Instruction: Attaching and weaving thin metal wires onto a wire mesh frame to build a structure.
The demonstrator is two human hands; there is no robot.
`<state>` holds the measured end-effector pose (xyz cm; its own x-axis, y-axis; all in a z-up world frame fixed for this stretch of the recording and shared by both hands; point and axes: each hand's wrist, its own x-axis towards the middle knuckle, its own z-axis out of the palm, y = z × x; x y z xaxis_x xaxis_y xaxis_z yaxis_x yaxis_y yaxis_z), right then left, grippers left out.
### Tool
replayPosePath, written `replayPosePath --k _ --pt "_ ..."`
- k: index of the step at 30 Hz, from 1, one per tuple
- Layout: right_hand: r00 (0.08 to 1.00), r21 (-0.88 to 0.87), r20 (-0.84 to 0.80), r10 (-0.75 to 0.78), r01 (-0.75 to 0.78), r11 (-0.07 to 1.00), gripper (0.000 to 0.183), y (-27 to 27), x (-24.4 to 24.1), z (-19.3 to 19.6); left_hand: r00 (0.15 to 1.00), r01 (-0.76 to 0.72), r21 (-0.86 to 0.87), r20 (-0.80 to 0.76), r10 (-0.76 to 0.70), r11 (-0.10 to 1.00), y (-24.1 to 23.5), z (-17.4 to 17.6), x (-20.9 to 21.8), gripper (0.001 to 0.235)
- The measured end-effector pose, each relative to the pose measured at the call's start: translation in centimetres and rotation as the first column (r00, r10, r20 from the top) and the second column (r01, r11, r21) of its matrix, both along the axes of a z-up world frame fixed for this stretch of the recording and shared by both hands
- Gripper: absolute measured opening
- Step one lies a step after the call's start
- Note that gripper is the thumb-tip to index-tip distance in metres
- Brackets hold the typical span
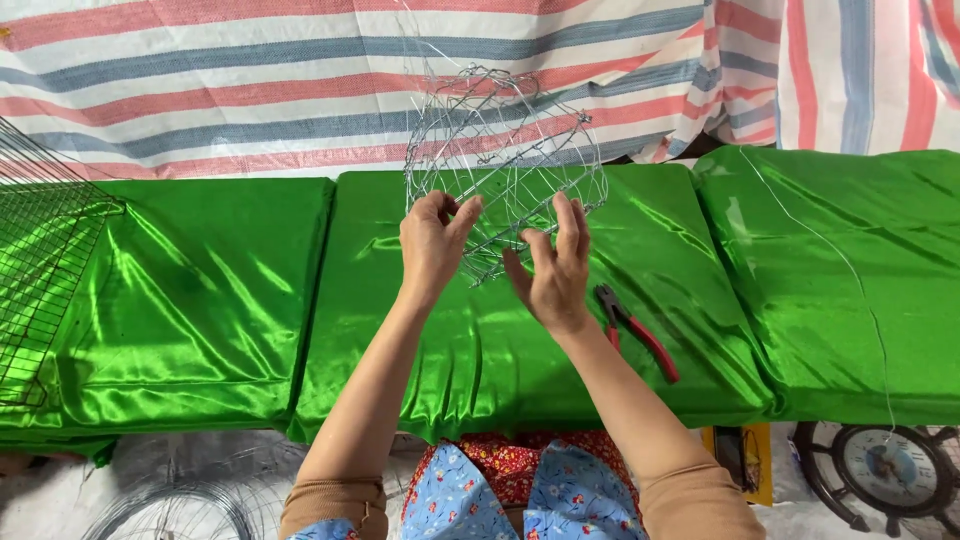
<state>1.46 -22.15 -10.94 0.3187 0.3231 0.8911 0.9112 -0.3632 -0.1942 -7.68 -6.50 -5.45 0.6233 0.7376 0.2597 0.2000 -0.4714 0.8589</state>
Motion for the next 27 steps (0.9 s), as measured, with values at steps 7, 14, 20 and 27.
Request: replayPosePath --k 7,14,20,27 --pt "0.998 -0.004 0.061 0.000 0.001 1.000 0.027 0.5 0.1 0.4 0.999 0.025 0.035 -0.034 -0.024 0.999 0.0 0.7 -0.6 0.042" --pt "0.987 -0.108 0.159 0.037 -0.020 0.994 0.029 -0.1 1.4 1.5 0.998 0.031 0.050 -0.049 -0.029 0.998 0.1 1.6 -1.1 0.033" --pt "0.962 -0.259 0.274 0.005 0.069 0.963 0.022 -0.5 2.5 2.0 0.997 0.064 0.080 -0.041 -0.061 0.995 0.4 0.9 -0.8 0.035" --pt "0.858 -0.134 0.501 -0.109 0.201 0.970 0.032 0.0 3.4 2.4 0.995 0.073 0.138 -0.071 -0.064 0.988 0.2 0.1 -0.1 0.035"
